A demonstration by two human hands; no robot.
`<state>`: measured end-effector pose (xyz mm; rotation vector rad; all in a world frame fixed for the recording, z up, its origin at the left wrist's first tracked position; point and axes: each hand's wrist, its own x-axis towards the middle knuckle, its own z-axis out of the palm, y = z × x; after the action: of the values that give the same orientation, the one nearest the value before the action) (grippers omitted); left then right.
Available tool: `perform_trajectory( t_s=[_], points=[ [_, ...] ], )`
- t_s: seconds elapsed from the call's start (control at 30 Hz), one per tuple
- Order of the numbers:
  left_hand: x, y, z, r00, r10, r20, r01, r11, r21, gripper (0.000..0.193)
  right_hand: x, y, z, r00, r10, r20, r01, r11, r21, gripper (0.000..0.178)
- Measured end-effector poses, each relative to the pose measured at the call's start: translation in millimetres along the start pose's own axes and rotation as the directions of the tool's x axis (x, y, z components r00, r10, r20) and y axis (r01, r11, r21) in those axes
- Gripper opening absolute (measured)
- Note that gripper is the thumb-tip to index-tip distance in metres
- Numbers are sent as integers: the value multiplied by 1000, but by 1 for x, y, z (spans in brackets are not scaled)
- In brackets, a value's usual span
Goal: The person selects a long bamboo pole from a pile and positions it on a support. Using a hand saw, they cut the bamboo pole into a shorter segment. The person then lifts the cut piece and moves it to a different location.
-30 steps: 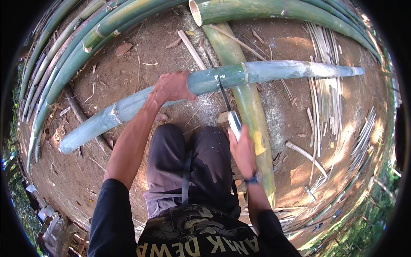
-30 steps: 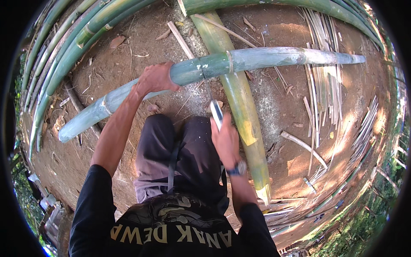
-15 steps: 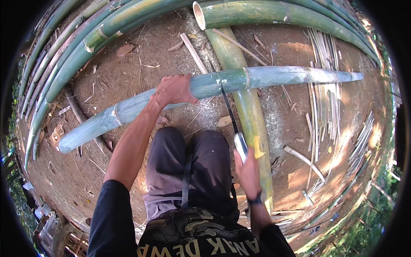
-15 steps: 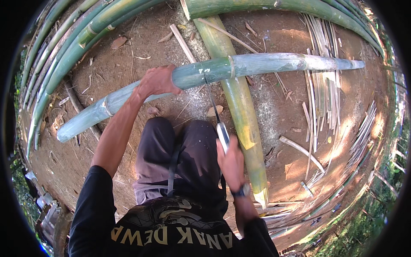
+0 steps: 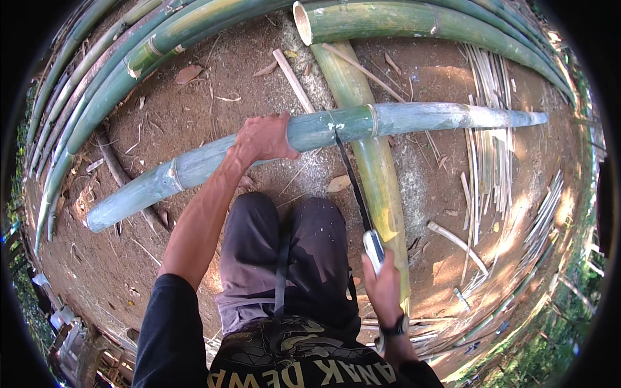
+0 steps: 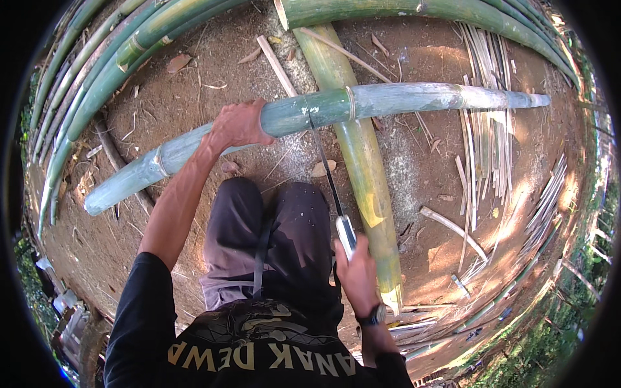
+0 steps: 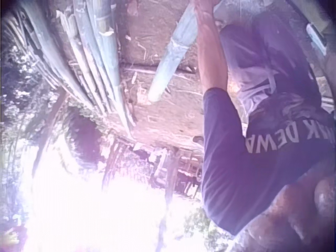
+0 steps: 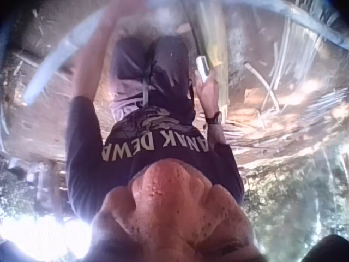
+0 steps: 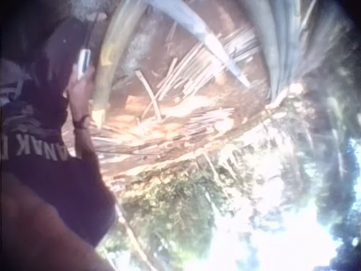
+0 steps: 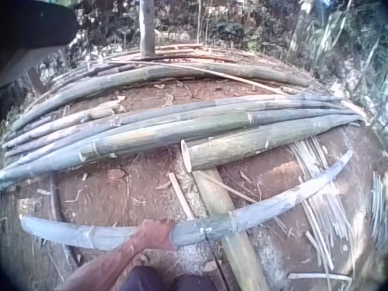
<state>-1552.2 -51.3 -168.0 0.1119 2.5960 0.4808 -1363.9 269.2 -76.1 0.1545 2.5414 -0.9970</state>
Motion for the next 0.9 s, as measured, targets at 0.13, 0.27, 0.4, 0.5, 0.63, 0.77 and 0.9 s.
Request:
perform_trajectory(
  t_s=[0.13,0.27,0.4,0.5,0.63,0.77,0.9],
  points=[
    [0,1,-1,1000,-5,0,5,1000,-27,84,49,8,14,999,-28,24,30,994,-104,40],
    [14,14,-5,999,37,3,-37,999,-18,84,168,-13,84,968,-197,-158,162,964,-209,36],
    [1,3,-2,998,-22,58,24,999,-31,82,56,1,33,997,-69,-31,64,989,-132,39],
    [-1,2,0,1000,-24,-3,24,1000,-13,82,-7,7,-1,1000,19,-1,-19,999,-31,42],
    [4,15,0,1000,-1,23,1,1000,-22,81,106,9,59,998,-41,-37,36,990,-135,40],
    [6,9,5,1000,28,0,-28,1000,-9,82,161,-19,72,985,-150,-87,136,979,-152,40],
    [4,1,-5,999,0,53,2,1000,-21,82,13,9,19,998,49,25,-48,997,-54,38]
  ],
)
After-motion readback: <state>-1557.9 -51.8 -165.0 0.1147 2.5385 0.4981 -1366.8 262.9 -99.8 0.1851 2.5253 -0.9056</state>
